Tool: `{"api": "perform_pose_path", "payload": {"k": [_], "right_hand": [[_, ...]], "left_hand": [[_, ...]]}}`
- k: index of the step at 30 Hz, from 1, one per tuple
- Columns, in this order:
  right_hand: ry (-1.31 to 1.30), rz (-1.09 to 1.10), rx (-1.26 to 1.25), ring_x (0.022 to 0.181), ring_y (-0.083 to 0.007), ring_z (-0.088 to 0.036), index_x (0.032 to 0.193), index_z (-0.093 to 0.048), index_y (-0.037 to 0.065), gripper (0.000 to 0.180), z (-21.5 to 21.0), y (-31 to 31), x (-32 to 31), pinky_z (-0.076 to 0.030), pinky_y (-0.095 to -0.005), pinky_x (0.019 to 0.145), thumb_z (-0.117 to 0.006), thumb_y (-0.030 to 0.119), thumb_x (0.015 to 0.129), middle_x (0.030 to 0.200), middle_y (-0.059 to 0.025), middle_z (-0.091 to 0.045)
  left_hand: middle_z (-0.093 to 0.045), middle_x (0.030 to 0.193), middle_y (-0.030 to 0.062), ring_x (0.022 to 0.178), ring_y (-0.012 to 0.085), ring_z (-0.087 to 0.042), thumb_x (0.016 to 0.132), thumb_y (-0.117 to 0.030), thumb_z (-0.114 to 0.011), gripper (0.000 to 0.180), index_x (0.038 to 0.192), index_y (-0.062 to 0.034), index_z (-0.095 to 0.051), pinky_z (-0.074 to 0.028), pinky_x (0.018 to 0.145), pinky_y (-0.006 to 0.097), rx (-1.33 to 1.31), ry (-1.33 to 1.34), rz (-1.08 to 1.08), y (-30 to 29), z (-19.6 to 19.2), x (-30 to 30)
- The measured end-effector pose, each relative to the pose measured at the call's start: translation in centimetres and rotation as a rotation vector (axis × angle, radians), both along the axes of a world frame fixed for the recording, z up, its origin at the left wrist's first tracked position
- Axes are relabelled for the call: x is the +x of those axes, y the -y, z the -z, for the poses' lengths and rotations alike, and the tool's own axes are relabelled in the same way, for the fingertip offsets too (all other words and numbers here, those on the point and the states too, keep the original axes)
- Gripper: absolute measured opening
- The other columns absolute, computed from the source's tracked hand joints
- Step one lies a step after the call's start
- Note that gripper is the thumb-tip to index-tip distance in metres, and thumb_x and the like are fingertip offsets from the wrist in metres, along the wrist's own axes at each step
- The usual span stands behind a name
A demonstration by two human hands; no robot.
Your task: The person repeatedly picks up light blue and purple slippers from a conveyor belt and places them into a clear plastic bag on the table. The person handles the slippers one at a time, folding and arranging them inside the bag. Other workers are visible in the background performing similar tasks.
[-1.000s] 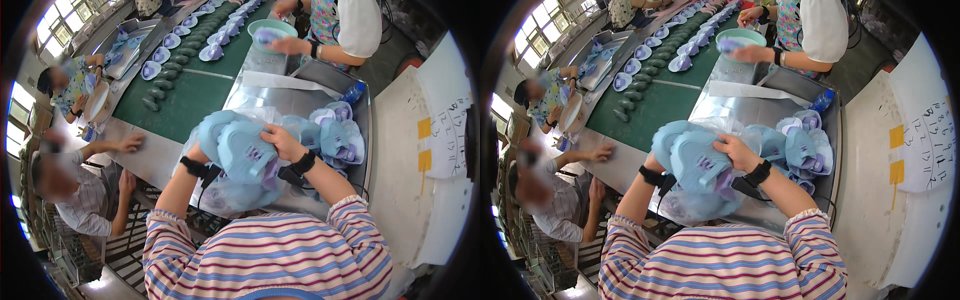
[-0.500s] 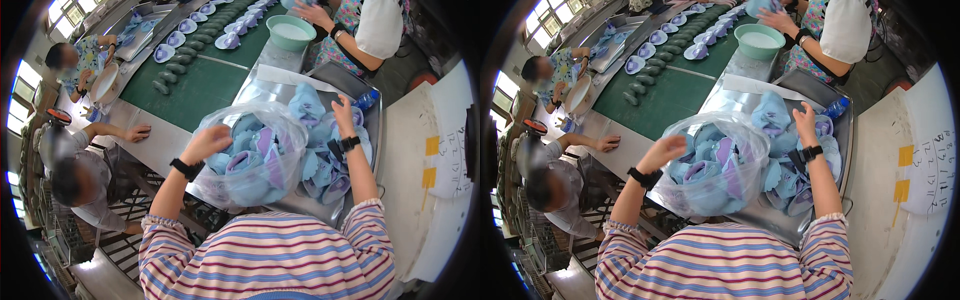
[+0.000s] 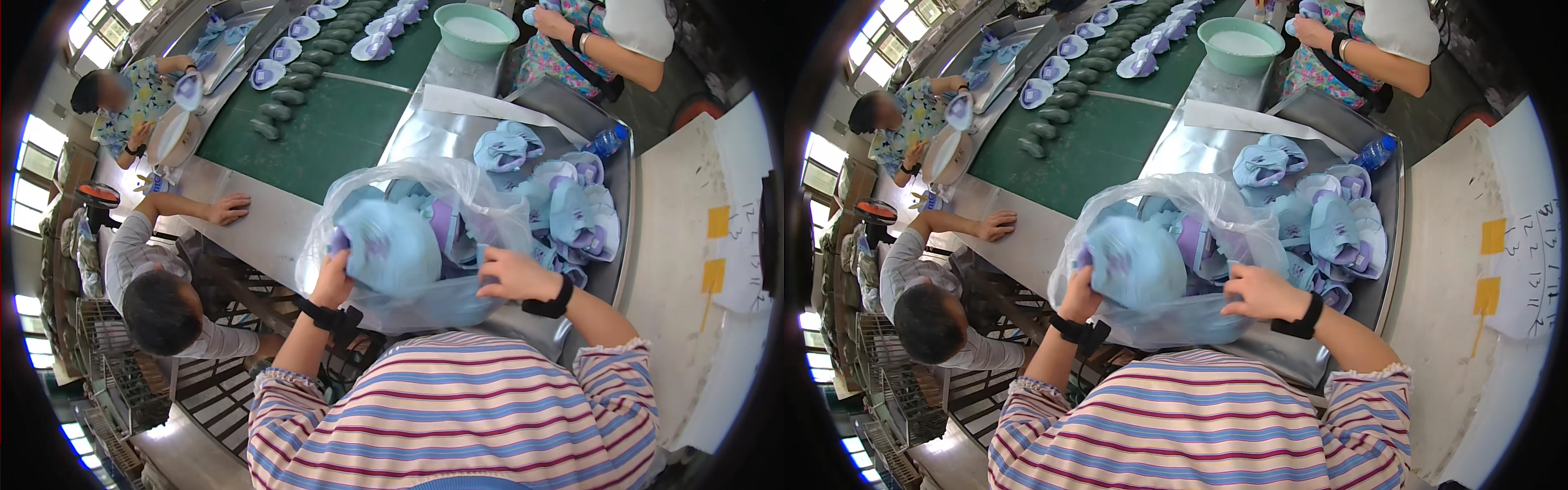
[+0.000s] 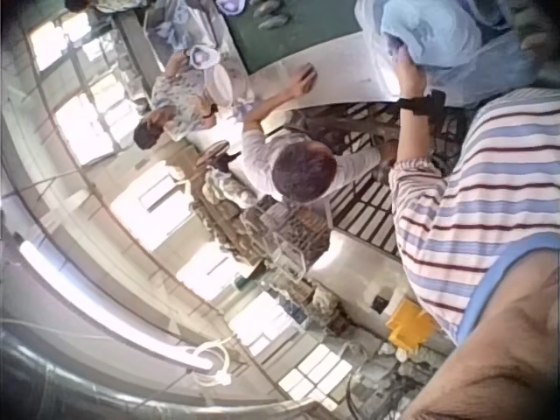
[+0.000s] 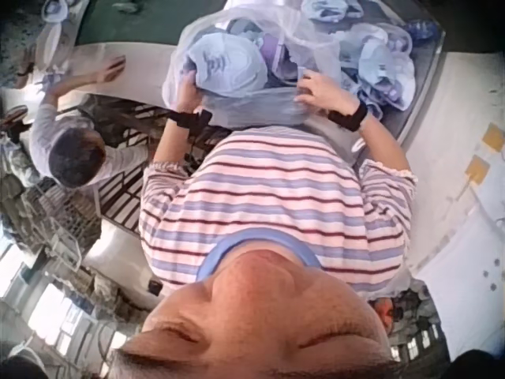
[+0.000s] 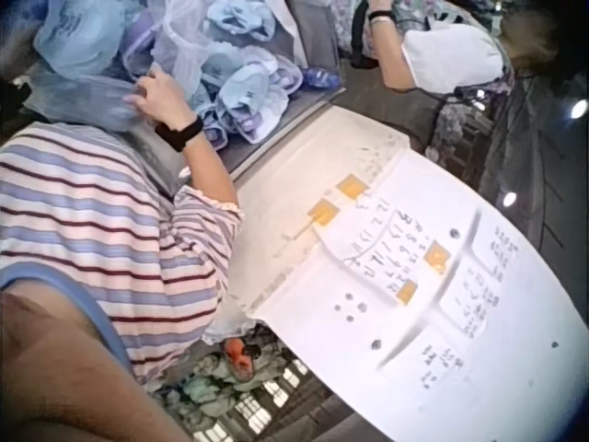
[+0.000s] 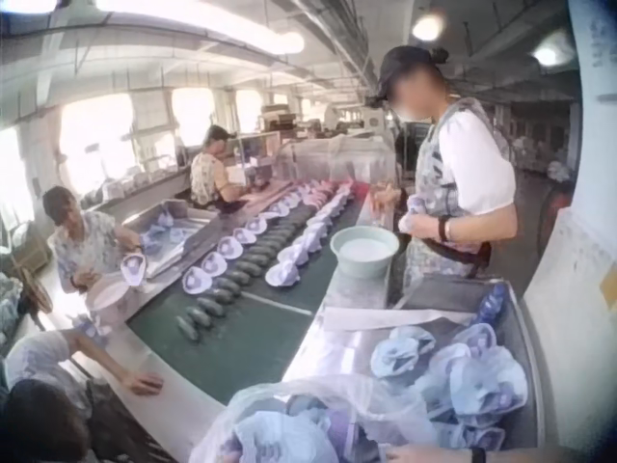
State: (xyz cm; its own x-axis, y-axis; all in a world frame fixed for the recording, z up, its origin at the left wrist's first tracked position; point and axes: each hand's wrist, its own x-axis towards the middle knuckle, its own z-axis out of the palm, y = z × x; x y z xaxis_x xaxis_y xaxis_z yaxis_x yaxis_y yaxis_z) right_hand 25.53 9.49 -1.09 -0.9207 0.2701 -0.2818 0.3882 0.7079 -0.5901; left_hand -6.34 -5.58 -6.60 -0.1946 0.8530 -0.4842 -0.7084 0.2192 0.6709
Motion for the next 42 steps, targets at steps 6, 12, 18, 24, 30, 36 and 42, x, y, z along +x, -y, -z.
{"api": "perform_pose_path", "payload": {"k": [6,12,18,24,30,36,42], "right_hand": [[-0.259,0.463,-0.308,0.088,-0.0227,-0.058,0.13,-0.039,0.008,0.066,-2.9,-0.4,-3.3,-0.047,-0.0333,0.07,-0.064,0.043,0.081,0.108,-0.0136,-0.053],[-0.662,0.636,-0.751,0.106,-0.0226,-0.051,0.133,-0.031,0.002,0.077,-1.7,-0.4,-9.1,-0.046,-0.0342,0.084,-0.075,0.026,0.074,0.121,-0.0152,-0.046],[-0.718,0.755,-0.895,0.113,-0.022,-0.044,0.118,-0.044,0.001,0.066,-1.0,-1.7,-9.2,-0.045,-0.0344,0.086,-0.08,0.013,0.065,0.123,-0.0134,-0.045],[-0.809,0.4,0.089,0.115,-0.0372,-0.04,0.088,-0.057,-0.002,0.038,-1.6,-0.4,-9.2,-0.042,-0.042,0.089,-0.078,0.009,0.059,0.135,-0.0184,-0.031],[-0.886,0.335,0.486,0.116,-0.041,-0.037,0.081,-0.058,0.007,0.019,-2.9,0.7,-8.7,-0.031,-0.0473,0.101,-0.07,0.009,0.067,0.13,-0.0164,-0.039],[-0.97,-0.133,0.518,0.095,-0.0241,-0.058,0.075,-0.057,0.01,0.006,-3.0,1.6,-6.6,-0.039,-0.0433,0.096,-0.063,0.008,0.072,0.097,-0.0048,-0.062],[-0.657,0.47,-0.484,0.095,-0.0222,-0.059,0.108,-0.058,0.002,0.038,-3.5,0.8,-3.8,-0.042,-0.0302,0.091,-0.067,-0.001,0.072,0.1,-0.0044,-0.062]], "left_hand": [[-0.058,0.111,0.0072,0.103,0.0197,-0.057,0.088,-0.014,-0.052,0.031,0.117,-0.004,-0.05,-0.047,0.084,0.034,0.202,0.046,-0.371,-1.6,0.9,4.2],[-0.053,0.118,0.0113,0.111,0.0241,-0.051,0.085,-0.017,-0.055,0.041,0.122,-0.002,-0.046,-0.042,0.092,0.039,0.224,-0.698,-0.124,-2.1,-0.9,9.1],[-0.037,0.138,0.0129,0.127,0.0311,-0.037,0.079,-0.061,-0.051,0.089,0.141,-0.005,-0.021,-0.03,0.105,0.045,0.725,0.342,0.075,-2.2,-6.8,5.7],[-0.043,0.134,0.0104,0.121,0.0247,-0.044,0.082,-0.059,-0.051,0.079,0.138,-0.0071,-0.03,-0.036,0.101,0.04,0.307,0.277,0.368,-2.7,0.2,0.3],[-0.055,0.119,0.0117,0.105,0.0207,-0.056,0.076,-0.021,-0.06,0.062,0.13,0.0018,-0.04,-0.044,0.091,0.035,0.312,-0.016,0.496,-4.5,-4.1,0.8],[-0.059,0.112,0.0147,0.103,0.0296,-0.056,0.076,-0.027,-0.053,0.052,0.12,0.0007,-0.05,-0.043,0.093,0.042,0.331,0.379,-0.003,-5.0,-1.4,1.0],[-0.059,0.112,0.0133,0.099,0.0276,-0.057,0.076,-0.028,-0.054,0.052,0.12,0.0001,-0.049,-0.045,0.088,0.04,0.398,0.344,-0.088,-5.1,-1.5,1.2]]}}
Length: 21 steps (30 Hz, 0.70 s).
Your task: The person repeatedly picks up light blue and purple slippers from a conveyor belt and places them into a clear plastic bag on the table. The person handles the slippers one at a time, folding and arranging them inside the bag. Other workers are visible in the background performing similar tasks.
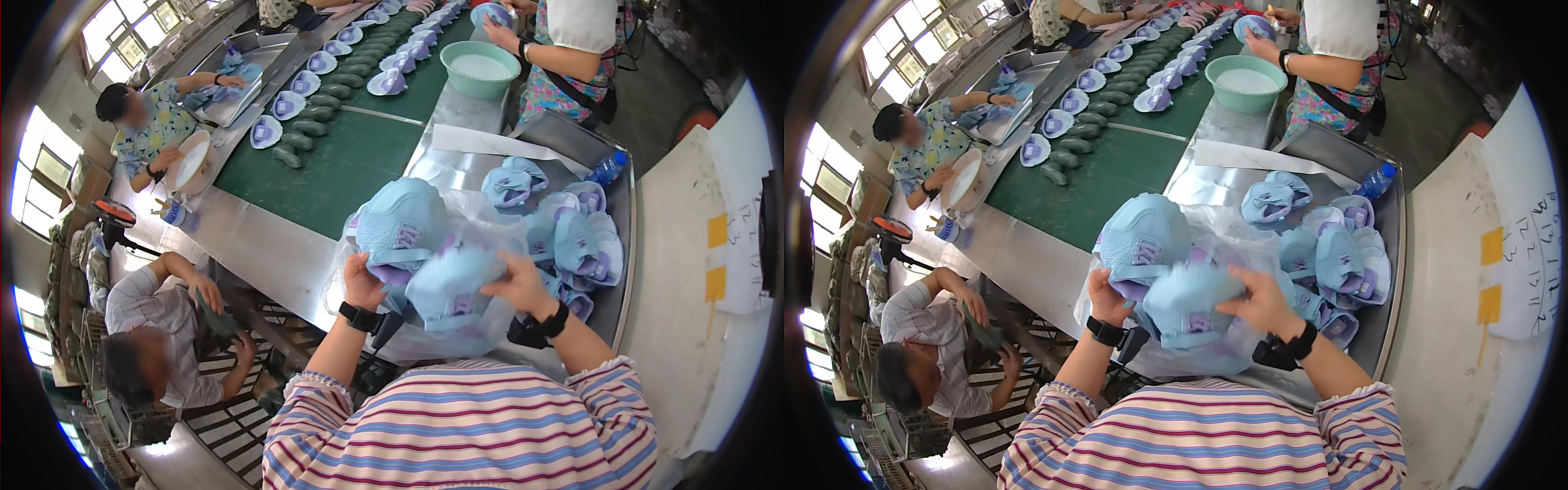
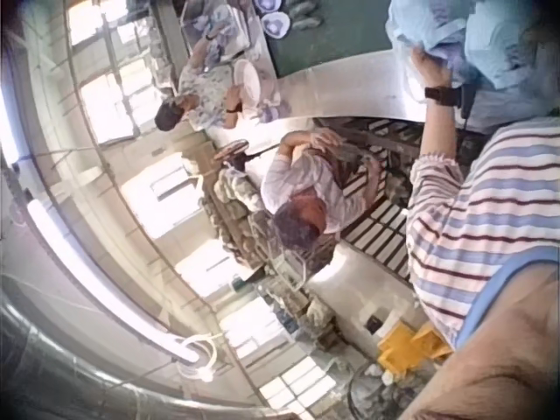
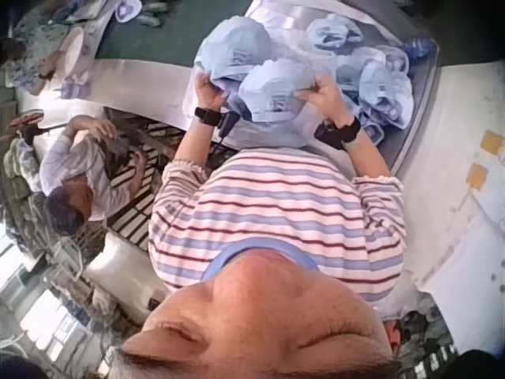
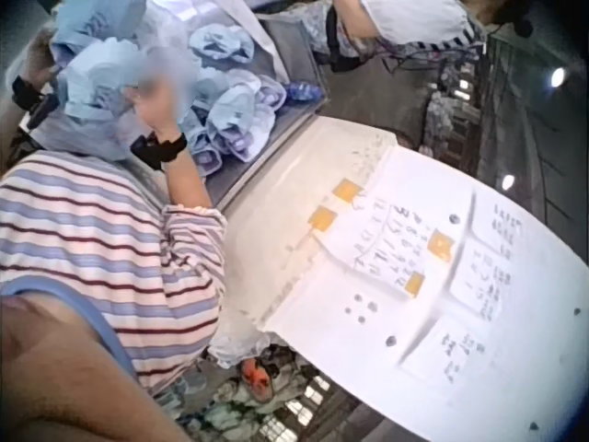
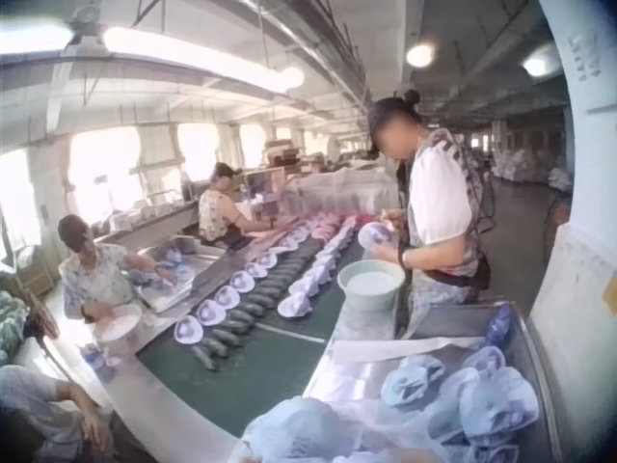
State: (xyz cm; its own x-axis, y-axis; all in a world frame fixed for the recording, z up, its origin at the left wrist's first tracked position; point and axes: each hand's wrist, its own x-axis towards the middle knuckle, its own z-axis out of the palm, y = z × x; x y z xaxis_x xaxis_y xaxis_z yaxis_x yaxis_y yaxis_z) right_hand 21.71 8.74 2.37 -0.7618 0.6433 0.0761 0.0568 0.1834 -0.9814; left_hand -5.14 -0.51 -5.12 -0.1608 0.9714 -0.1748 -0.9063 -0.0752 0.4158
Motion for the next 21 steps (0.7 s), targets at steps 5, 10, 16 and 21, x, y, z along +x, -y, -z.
{"api": "perform_pose_path", "payload": {"k": [5,10,16,21], "right_hand": [[-0.316,-0.023,-0.626,0.104,-0.0131,-0.051,0.127,-0.047,0.0,0.055,-0.3,-4.3,-1.9,-0.039,-0.0283,0.092,-0.067,0.006,0.076,0.112,-0.004,-0.057],[-0.19,-0.014,-0.465,0.098,-0.0135,-0.054,0.121,-0.051,0.0,0.048,0.9,-6.4,-0.5,-0.041,-0.0287,0.09,-0.066,0.01,0.077,0.108,-0.0036,-0.059],[-0.194,0.378,-0.193,0.105,-0.0186,-0.054,0.127,-0.044,0.004,0.058,-4.1,-15.8,7.7,-0.042,-0.033,0.09,-0.069,0.015,0.076,0.118,-0.0071,-0.055],[0.188,0.305,0.171,0.114,-0.0294,-0.047,0.138,-0.029,0.012,0.082,-5.3,-14.5,6.1,-0.049,-0.0373,0.083,-0.075,0.008,0.07,0.13,-0.0114,-0.04]], "left_hand": [[-0.058,0.116,0.0146,0.104,0.0297,-0.056,0.077,-0.029,-0.053,0.055,0.123,0.0,-0.047,-0.044,0.091,0.041,0.049,0.076,0.126,-0.5,2.8,-0.2],[-0.056,0.117,0.0154,0.104,0.0312,-0.056,0.075,-0.031,-0.055,0.061,0.126,0.0001,-0.043,-0.044,0.091,0.043,0.01,-0.009,0.054,-0.4,-1.0,1.3],[-0.053,0.119,0.0168,0.105,0.0324,-0.055,0.071,-0.034,-0.06,0.071,0.129,0.0017,-0.039,-0.045,0.091,0.045,-0.015,-0.185,-0.011,1.5,0.5,-1.9],[-0.052,0.123,0.0123,0.11,0.0273,-0.054,0.065,-0.021,-0.07,0.077,0.131,0.0018,-0.037,-0.043,0.095,0.039,0.137,-0.307,0.111,1.9,-1.4,-0.3]]}}
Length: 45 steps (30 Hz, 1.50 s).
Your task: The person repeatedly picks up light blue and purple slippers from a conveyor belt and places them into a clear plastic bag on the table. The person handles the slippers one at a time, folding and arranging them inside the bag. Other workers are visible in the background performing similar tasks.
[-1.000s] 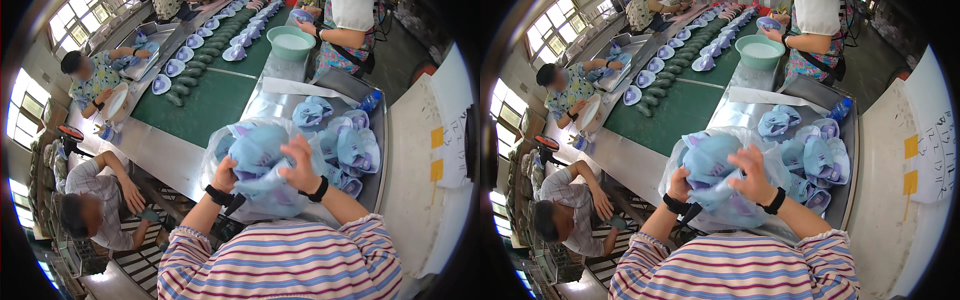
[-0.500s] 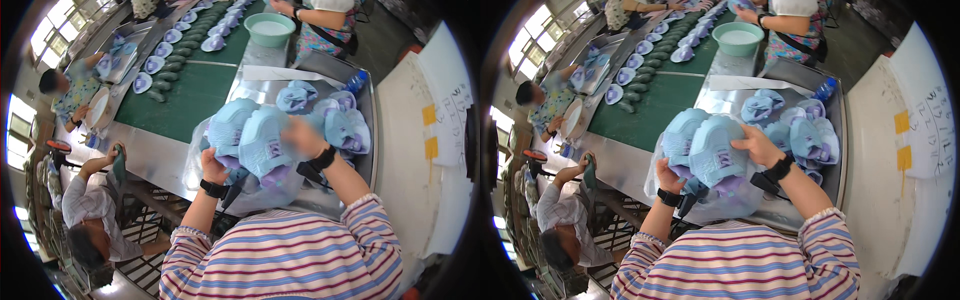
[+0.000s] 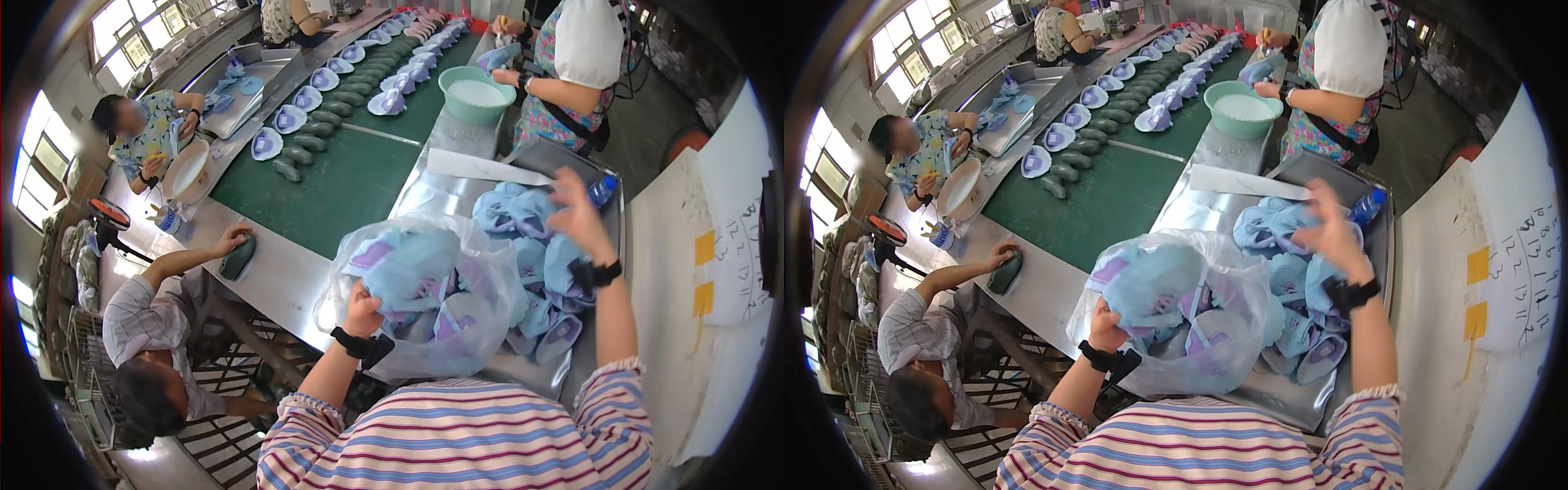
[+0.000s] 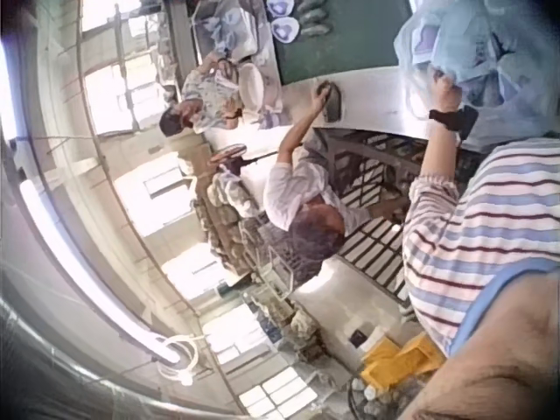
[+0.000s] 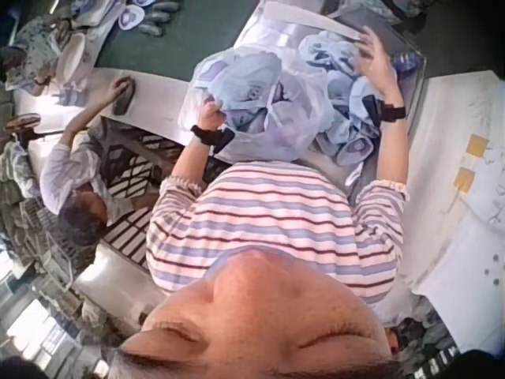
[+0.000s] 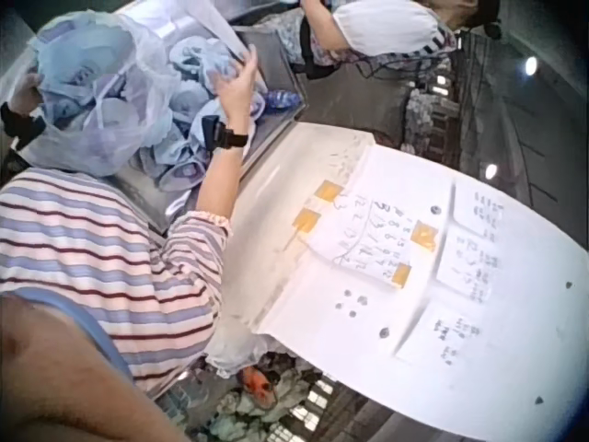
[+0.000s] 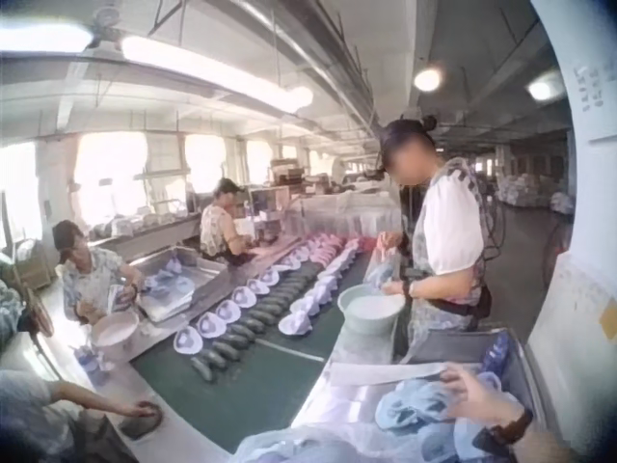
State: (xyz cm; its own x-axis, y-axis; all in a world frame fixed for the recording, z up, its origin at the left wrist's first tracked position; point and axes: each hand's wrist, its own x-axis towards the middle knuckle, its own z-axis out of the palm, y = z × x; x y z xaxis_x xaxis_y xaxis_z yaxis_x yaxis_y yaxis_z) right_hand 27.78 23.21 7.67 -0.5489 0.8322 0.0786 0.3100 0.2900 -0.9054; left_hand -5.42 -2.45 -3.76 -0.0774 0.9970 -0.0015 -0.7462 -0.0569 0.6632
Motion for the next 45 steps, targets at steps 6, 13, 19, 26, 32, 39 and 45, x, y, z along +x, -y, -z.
{"api": "perform_pose_path", "payload": {"k": [6,13,19,26,32,39,45], "right_hand": [[-0.274,-0.328,0.163,0.11,-0.0236,-0.048,0.119,-0.046,0.014,0.06,3.4,13.4,-10.1,-0.046,-0.0364,0.082,-0.077,0.013,0.067,0.128,-0.0071,-0.046],[-0.017,-0.484,0.751,0.09,-0.0216,-0.056,0.103,-0.059,0.015,0.038,2.6,14.2,-10.5,-0.044,-0.0334,0.073,-0.061,0.002,0.067,0.11,-0.007,-0.058],[-0.3,-0.635,0.026,0.09,-0.0198,-0.057,0.107,-0.058,0.014,0.049,-0.7,10.9,-9.0,-0.045,-0.031,0.077,-0.071,-0.001,0.062,0.109,-0.0047,-0.058],[-0.071,-0.42,-0.413,0.089,-0.0162,-0.056,0.108,-0.054,0.002,0.05,2.9,8.7,-13.0,-0.045,-0.029,0.079,-0.074,0.001,0.062,0.094,-0.0041,-0.06],[-0.132,-0.269,-0.013,0.108,-0.0182,-0.048,0.119,-0.046,0.004,0.059,4.1,10.0,-16.9,-0.044,-0.032,0.082,-0.074,0.01,0.067,0.112,-0.0094,-0.051],[0.381,-0.9,-0.092,0.101,-0.0297,-0.057,0.118,-0.052,0.003,0.047,9.3,10.4,-9.9,-0.044,-0.0352,0.087,-0.066,0.021,0.077,0.107,-0.0151,-0.059],[0.461,-0.926,-0.067,0.101,-0.0313,-0.056,0.119,-0.051,0.004,0.05,11.1,12.2,-7.6,-0.044,-0.037,0.087,-0.064,0.032,0.08,0.111,-0.0164,-0.058]], "left_hand": [[-0.04,0.137,0.0104,0.128,0.0219,-0.035,0.068,-0.023,-0.067,0.079,0.136,0.0001,-0.034,-0.025,0.106,0.036,0.076,-0.399,0.184,-0.8,-2.0,1.0],[-0.055,0.118,0.0097,0.107,0.0227,-0.054,0.084,-0.01,-0.052,0.043,0.125,0.0012,-0.044,-0.041,0.092,0.033,-0.161,-0.855,0.053,-1.1,-4.9,-1.9],[-0.058,0.114,0.0094,0.102,0.019,-0.056,0.074,0.004,-0.049,0.045,0.119,0.0016,-0.05,-0.044,0.089,0.032,-0.13,-0.279,-0.112,-1.0,-4.1,-3.0],[-0.054,0.116,0.0131,0.104,0.0177,-0.052,0.079,-0.033,-0.067,0.067,0.125,0.0079,-0.042,-0.04,0.09,0.029,-0.011,-0.657,0.445,-3.6,-7.6,-2.3],[-0.066,0.084,0.0133,0.078,0.0216,-0.062,0.068,-0.026,-0.073,0.043,0.098,0.0044,-0.061,-0.049,0.072,0.032,-0.167,-1.357,0.142,-6.0,-8.5,-4.0],[-0.064,0.1,0.0084,0.09,0.0179,-0.063,0.081,-0.02,-0.068,0.035,0.109,-0.0008,-0.058,-0.05,0.077,0.033,-0.66,-0.483,-0.703,-2.1,0.2,-19.4],[-0.062,0.079,0.0085,0.066,0.0215,-0.064,0.081,-0.013,-0.066,0.016,0.087,0.0004,-0.06,-0.054,0.055,0.034,-0.894,-0.582,-0.675,-3.4,10.6,-25.5]]}}
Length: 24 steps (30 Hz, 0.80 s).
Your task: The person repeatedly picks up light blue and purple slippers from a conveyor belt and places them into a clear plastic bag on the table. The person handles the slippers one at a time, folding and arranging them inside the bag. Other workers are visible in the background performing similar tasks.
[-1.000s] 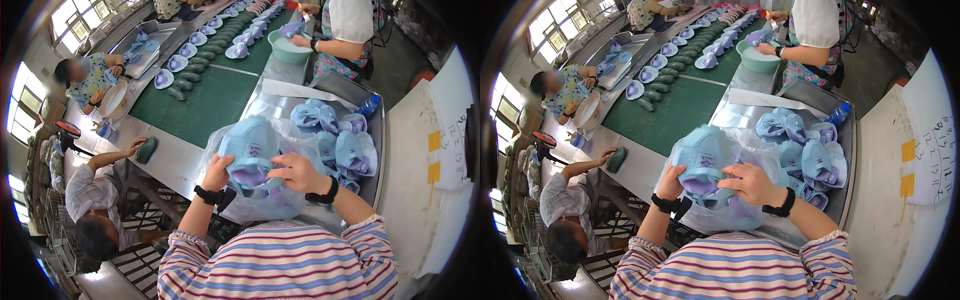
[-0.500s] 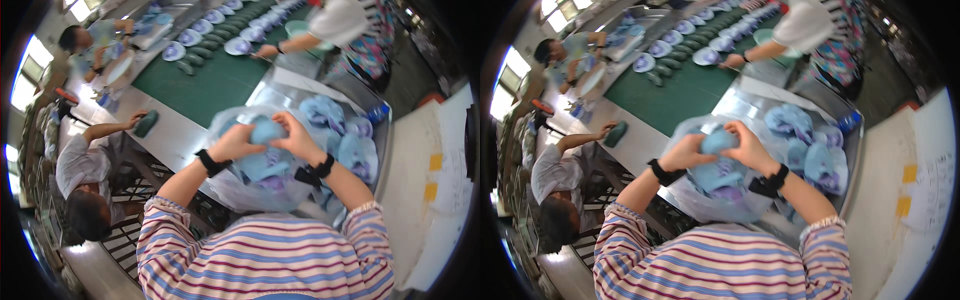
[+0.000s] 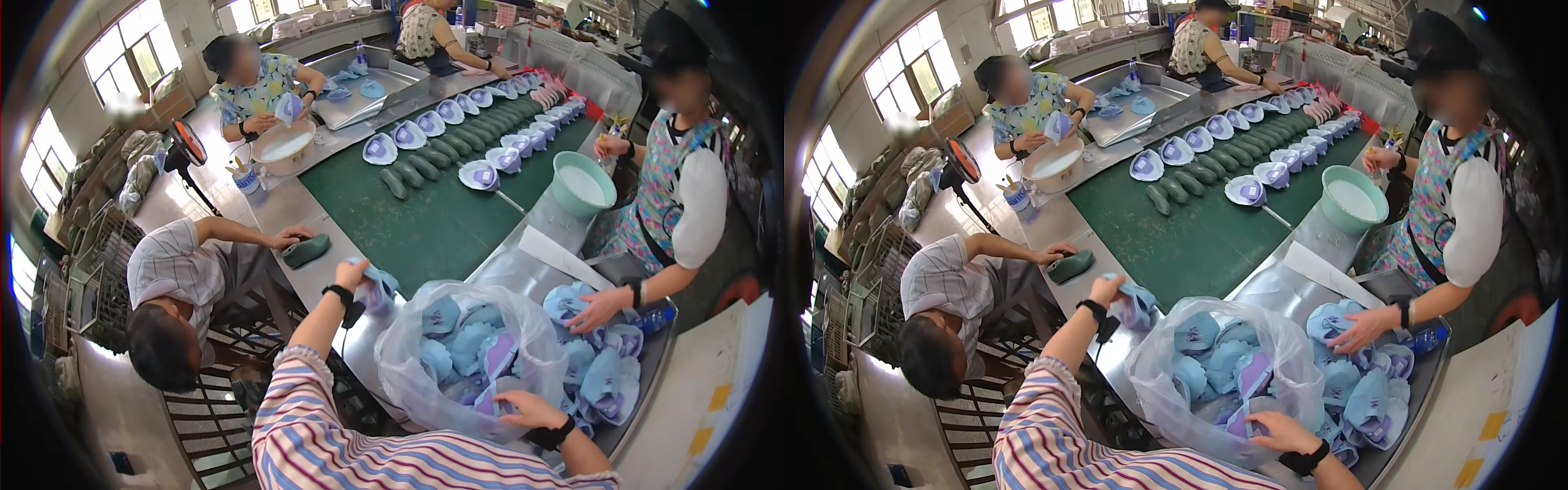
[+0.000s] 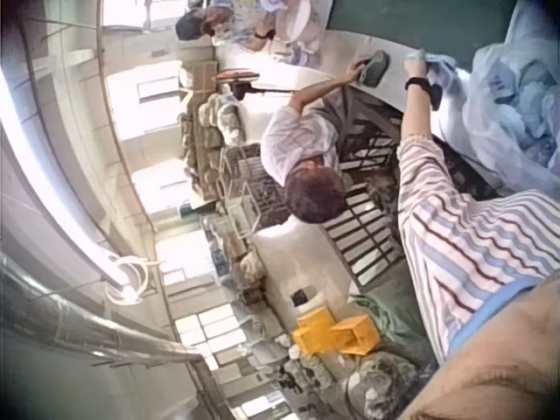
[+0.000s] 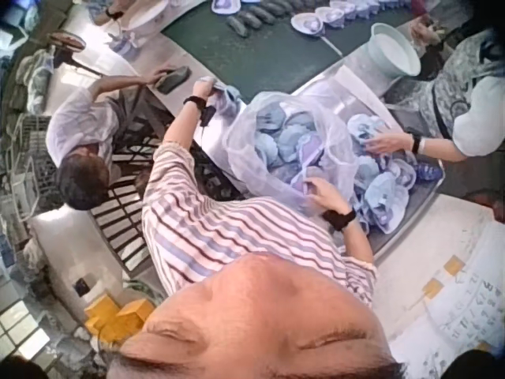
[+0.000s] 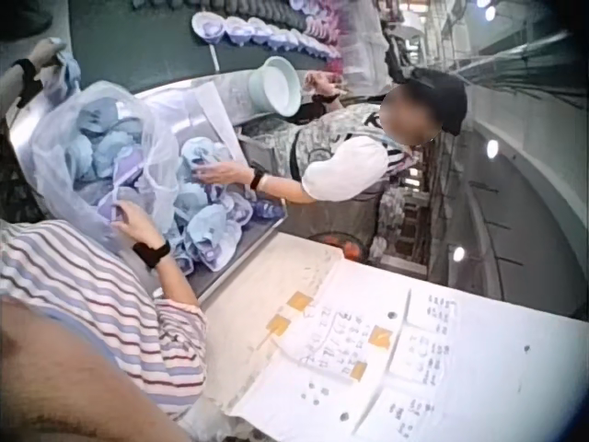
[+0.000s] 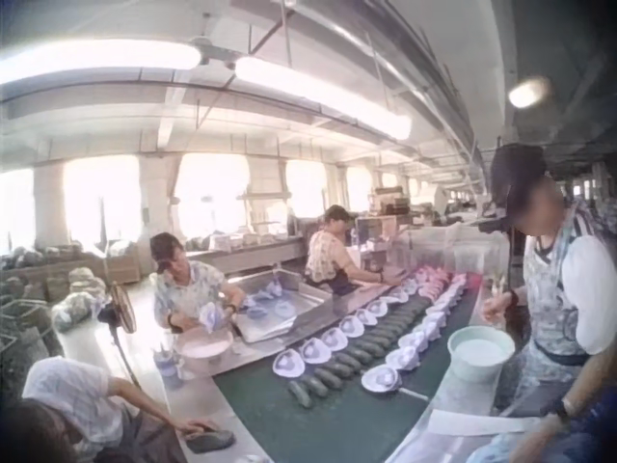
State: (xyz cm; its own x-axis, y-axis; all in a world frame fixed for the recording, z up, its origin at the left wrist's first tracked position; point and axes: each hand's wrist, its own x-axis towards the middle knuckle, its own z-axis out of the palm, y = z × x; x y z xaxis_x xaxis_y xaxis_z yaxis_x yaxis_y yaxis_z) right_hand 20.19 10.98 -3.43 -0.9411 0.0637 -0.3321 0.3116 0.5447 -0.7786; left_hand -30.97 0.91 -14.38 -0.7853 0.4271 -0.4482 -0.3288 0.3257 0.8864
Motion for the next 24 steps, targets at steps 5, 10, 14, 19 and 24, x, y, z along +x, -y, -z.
{"api": "perform_pose_path", "payload": {"k": [5,10,14,19,24], "right_hand": [[0.016,-0.006,0.046,0.096,-0.0293,-0.058,0.116,-0.054,0.004,0.048,-1.0,-0.5,-0.2,-0.046,-0.0349,0.082,-0.069,0.027,0.077,0.103,-0.0151,-0.06],[0.012,0.187,0.009,0.1,-0.0304,-0.057,0.116,-0.055,0.004,0.044,-1.5,-0.3,0.2,-0.045,-0.0365,0.087,-0.065,0.025,0.079,0.108,-0.0159,-0.059],[-0.24,0.412,0.103,0.103,-0.0309,-0.054,0.117,-0.052,0.001,0.046,2.2,-3.2,-1.0,-0.042,-0.0366,0.091,-0.065,0.019,0.077,0.11,-0.0156,-0.056],[-0.058,0.499,0.475,0.103,-0.035,-0.054,0.122,-0.046,0.001,0.051,3.3,-8.9,-0.1,-0.043,-0.039,0.089,-0.063,0.02,0.077,0.115,-0.0221,-0.055],[-0.123,0.52,0.462,0.101,-0.033,-0.055,0.121,-0.047,0.003,0.045,0.9,-7.9,-0.4,-0.044,-0.0407,0.085,-0.058,0.019,0.081,0.11,-0.0215,-0.057]], "left_hand": [[-0.063,0.073,0.009,0.061,0.0185,-0.058,0.076,-0.024,-0.065,0.03,0.079,0.0051,-0.06,-0.046,0.054,0.034,0.1,-0.472,-0.234,-1.3,-4.2,-13.1],[-0.062,0.104,0.0125,0.095,0.0193,-0.059,0.081,-0.014,-0.058,0.041,0.117,0.004,-0.049,-0.044,0.084,0.029,0.402,-0.446,0.005,-8.2,-16.3,-1.8],[-0.061,0.107,0.0116,0.099,0.0187,-0.058,0.082,-0.022,-0.059,0.045,0.12,0.0013,-0.048,-0.043,0.086,0.029,0.305,-0.248,1.126,-6.2,-17.1,14.7],[-0.04,0.129,0.0253,0.118,0.0353,-0.044,0.073,-0.038,-0.071,0.082,0.131,0.0054,-0.033,-0.038,0.097,0.04,-0.138,-0.863,1.496,-3.8,-8.8,26.2],[-0.034,0.13,0.0311,0.123,0.043,-0.036,0.065,-0.047,-0.076,0.099,0.132,0.0092,-0.028,-0.034,0.101,0.043,0.009,-0.497,0.901,-7.0,-1.9,24.7]]}}
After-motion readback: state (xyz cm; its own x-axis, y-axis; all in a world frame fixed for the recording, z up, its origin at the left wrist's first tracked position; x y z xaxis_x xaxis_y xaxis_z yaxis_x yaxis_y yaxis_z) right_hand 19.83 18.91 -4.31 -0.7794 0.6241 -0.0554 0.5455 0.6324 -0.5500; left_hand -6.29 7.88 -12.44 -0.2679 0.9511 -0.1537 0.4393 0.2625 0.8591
